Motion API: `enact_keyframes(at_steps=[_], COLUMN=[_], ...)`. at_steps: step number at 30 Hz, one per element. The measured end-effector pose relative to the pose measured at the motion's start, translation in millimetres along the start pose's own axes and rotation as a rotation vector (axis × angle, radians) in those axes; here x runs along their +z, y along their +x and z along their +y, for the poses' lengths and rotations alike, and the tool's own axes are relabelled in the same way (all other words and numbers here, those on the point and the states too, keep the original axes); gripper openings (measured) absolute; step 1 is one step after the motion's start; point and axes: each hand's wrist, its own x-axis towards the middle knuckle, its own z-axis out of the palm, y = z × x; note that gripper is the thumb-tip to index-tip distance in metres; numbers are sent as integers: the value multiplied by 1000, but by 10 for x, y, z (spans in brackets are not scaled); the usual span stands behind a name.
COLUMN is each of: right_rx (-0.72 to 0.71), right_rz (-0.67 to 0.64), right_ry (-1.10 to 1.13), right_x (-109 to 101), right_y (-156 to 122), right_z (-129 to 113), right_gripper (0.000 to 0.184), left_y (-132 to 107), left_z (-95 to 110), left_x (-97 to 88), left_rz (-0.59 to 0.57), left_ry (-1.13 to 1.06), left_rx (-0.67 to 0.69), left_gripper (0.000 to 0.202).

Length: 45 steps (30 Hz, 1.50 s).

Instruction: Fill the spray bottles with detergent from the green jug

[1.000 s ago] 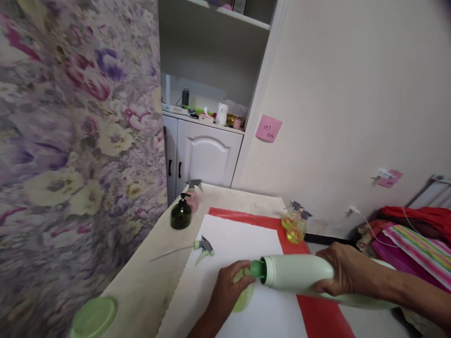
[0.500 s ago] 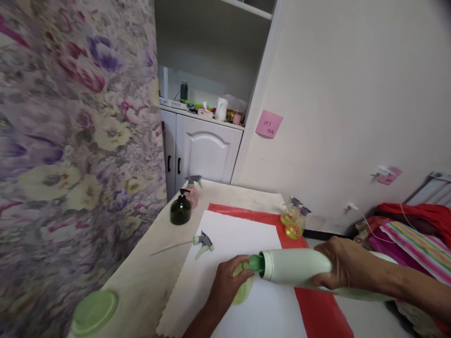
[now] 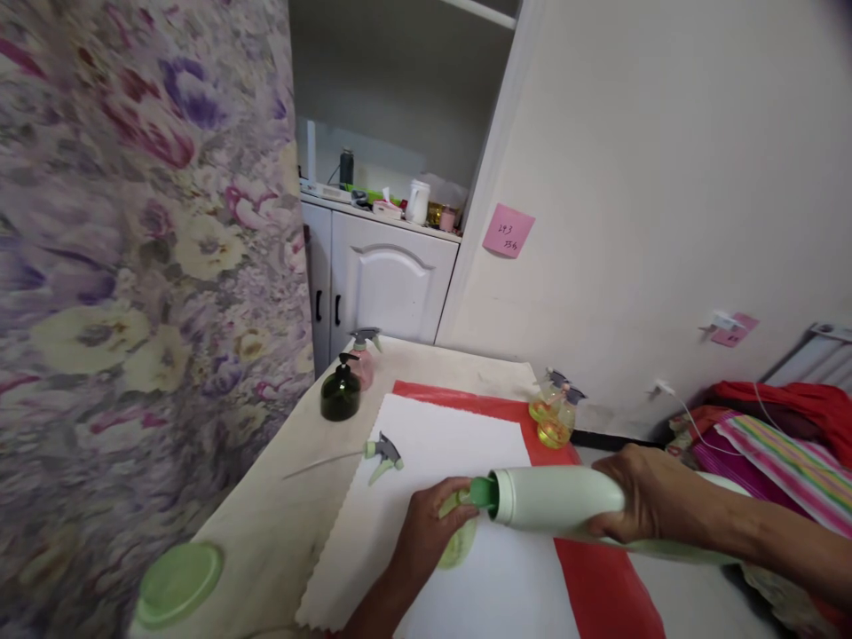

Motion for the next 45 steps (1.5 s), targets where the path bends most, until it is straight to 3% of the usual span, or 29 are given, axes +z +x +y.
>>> enact_keyframes(at_steps=[20,31,45], right_rx=[1,22,27], right_rz=[22,-4,-29], right_ry=[-21,-11,-3], right_x=[72,-8,-30], right_y=[12,-12,-26], right_z=[79,19,16], right_gripper=[27,26,29], left_y=[6,12,28], left_z=[28,127,63], left_x=[9,9,2], left_rz=[58,53,35], left_ry=[56,80,120], left_rx=[-15,-33,-17], left_gripper=[22,19,19])
